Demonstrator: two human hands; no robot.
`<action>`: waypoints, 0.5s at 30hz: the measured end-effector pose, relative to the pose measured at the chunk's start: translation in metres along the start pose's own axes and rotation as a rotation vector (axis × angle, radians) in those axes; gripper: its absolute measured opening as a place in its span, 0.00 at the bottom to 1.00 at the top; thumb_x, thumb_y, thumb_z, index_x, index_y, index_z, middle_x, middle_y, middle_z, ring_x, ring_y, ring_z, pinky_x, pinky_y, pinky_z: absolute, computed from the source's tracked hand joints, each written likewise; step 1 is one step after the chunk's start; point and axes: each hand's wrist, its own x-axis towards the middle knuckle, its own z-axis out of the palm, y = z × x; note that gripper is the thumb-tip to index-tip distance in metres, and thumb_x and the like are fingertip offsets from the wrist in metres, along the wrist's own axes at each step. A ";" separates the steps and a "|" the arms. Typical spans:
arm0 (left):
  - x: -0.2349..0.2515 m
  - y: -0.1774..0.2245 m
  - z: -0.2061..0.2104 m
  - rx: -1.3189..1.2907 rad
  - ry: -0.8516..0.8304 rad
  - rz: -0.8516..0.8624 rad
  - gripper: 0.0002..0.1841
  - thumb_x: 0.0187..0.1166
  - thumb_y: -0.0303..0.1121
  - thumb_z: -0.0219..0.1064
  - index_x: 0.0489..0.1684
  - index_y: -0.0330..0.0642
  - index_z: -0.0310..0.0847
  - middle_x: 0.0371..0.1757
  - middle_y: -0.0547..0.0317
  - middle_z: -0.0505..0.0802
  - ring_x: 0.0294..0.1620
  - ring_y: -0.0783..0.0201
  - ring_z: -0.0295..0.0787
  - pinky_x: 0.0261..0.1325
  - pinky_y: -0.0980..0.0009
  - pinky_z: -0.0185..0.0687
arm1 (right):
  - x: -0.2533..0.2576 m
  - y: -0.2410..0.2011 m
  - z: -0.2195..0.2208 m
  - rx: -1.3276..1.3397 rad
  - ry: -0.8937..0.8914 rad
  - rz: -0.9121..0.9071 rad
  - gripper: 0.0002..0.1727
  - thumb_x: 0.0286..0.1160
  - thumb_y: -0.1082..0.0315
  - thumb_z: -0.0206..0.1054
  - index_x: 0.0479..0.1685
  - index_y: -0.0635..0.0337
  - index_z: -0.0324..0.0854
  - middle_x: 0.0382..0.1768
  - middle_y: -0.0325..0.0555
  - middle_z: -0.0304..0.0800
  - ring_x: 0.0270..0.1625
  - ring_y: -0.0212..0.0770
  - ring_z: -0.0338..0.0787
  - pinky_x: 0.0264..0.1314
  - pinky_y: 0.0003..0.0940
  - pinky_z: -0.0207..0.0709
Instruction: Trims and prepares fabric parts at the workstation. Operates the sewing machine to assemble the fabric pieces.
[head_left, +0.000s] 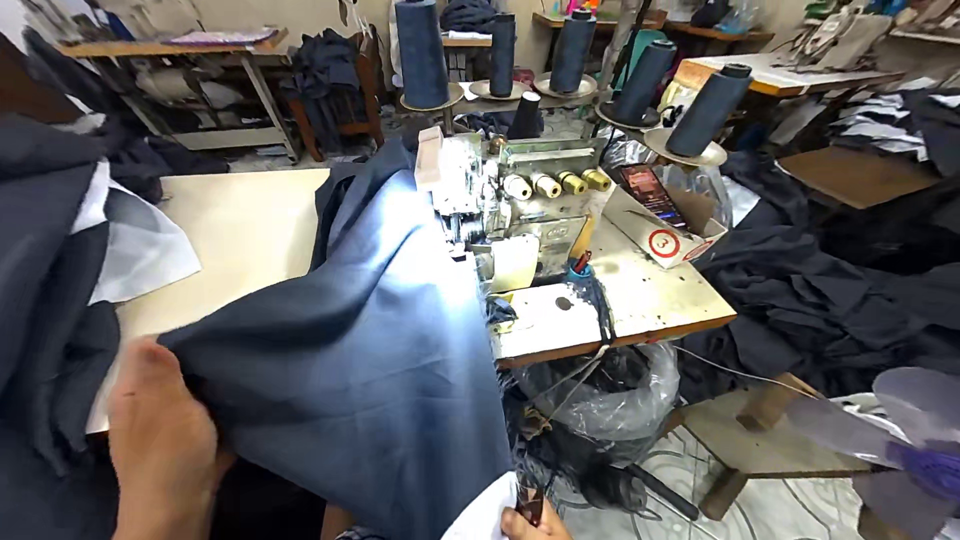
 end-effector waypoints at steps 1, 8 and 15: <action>0.013 0.001 0.004 0.007 -0.001 0.027 0.21 0.94 0.51 0.43 0.64 0.47 0.73 0.49 0.83 0.86 0.53 0.90 0.84 0.64 0.81 0.81 | 0.010 -0.002 0.002 -0.036 0.032 -0.024 0.09 0.81 0.68 0.62 0.38 0.40 0.85 0.25 0.16 0.88 0.24 0.12 0.79 0.29 0.14 0.74; 0.090 0.008 0.042 -0.025 -0.031 0.115 0.15 0.94 0.52 0.45 0.54 0.62 0.77 0.43 0.89 0.88 0.48 0.90 0.86 0.56 0.83 0.84 | 0.085 -0.025 0.006 -0.272 0.113 -0.151 0.06 0.81 0.70 0.60 0.43 0.56 0.83 0.27 0.23 0.88 0.27 0.17 0.85 0.31 0.18 0.82; 0.130 0.023 0.076 0.062 -0.128 0.104 0.19 0.95 0.52 0.40 0.58 0.54 0.74 0.43 0.85 0.85 0.47 0.92 0.84 0.59 0.81 0.83 | 0.143 -0.054 0.015 -0.343 0.181 -0.176 0.06 0.80 0.72 0.58 0.39 0.58 0.80 0.19 0.24 0.77 0.17 0.17 0.75 0.22 0.15 0.73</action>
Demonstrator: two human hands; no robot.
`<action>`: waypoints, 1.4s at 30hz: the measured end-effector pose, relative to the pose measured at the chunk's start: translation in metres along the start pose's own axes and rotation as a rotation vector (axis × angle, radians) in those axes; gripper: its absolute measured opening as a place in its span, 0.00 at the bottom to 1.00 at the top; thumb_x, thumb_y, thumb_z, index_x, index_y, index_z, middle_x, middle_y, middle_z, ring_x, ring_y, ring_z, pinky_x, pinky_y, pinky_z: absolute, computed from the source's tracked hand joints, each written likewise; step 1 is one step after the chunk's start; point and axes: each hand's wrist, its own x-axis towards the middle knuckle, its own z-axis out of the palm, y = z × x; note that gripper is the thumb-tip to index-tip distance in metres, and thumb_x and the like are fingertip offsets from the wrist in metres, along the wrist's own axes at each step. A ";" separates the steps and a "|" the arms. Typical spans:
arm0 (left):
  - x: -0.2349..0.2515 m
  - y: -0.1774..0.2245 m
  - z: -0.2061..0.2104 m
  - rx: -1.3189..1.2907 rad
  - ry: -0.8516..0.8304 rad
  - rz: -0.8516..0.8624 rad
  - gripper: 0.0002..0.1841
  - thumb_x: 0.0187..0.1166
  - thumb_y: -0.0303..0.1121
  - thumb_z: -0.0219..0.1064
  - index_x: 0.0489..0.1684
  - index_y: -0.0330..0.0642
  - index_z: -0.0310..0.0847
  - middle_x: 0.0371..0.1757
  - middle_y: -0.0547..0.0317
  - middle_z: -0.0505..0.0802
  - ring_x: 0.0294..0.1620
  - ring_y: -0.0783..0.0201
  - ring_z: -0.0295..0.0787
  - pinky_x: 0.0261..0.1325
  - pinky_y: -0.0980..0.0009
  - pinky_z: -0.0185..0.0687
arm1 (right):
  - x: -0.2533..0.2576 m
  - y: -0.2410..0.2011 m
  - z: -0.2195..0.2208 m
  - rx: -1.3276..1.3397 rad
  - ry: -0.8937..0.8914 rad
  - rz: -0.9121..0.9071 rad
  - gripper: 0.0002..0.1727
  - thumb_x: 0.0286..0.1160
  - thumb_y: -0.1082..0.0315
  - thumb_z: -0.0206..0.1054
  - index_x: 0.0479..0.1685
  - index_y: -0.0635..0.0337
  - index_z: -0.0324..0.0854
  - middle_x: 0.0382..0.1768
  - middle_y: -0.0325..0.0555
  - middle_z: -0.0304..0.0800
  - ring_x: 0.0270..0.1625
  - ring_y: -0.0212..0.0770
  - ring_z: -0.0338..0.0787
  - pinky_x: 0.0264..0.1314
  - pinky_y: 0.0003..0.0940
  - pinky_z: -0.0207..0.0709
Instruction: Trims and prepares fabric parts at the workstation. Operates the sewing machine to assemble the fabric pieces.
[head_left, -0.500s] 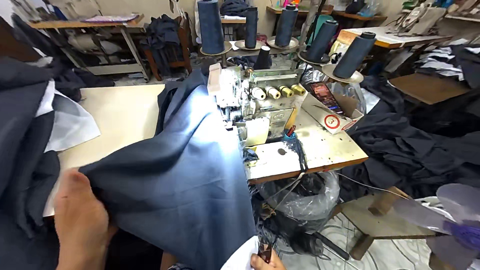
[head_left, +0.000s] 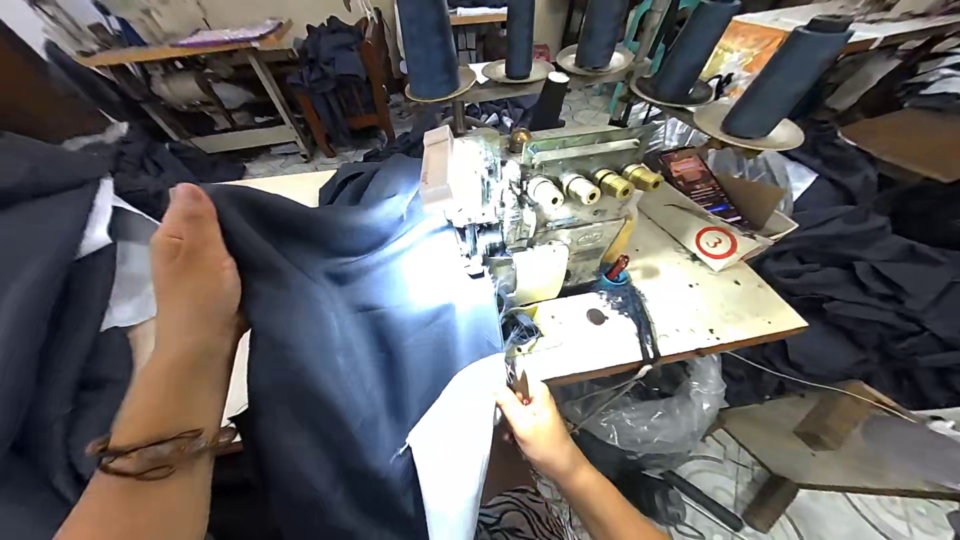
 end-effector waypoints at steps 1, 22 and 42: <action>-0.001 -0.007 -0.004 0.093 -0.017 -0.019 0.21 0.95 0.53 0.42 0.60 0.49 0.74 0.44 0.78 0.85 0.46 0.89 0.84 0.57 0.79 0.83 | 0.005 -0.004 0.002 0.029 -0.002 0.017 0.05 0.80 0.73 0.58 0.41 0.59 0.80 0.19 0.25 0.77 0.17 0.18 0.75 0.21 0.15 0.73; -0.093 -0.029 -0.116 0.070 -0.157 -0.277 0.23 0.94 0.39 0.47 0.83 0.41 0.58 0.54 0.65 0.86 0.39 0.78 0.90 0.42 0.74 0.92 | -0.069 -0.003 -0.028 0.187 -0.129 0.023 0.03 0.68 0.67 0.74 0.33 0.46 0.86 0.21 0.22 0.86 0.19 0.17 0.80 0.22 0.16 0.76; 0.019 -0.029 -0.091 0.517 -0.370 -0.018 0.24 0.95 0.41 0.47 0.63 0.21 0.72 0.51 0.28 0.86 0.49 0.44 0.86 0.55 0.41 0.80 | -0.088 0.036 0.025 0.238 -0.270 0.270 0.19 0.63 0.79 0.76 0.55 0.67 0.82 0.43 0.33 0.94 0.49 0.22 0.91 0.60 0.24 0.86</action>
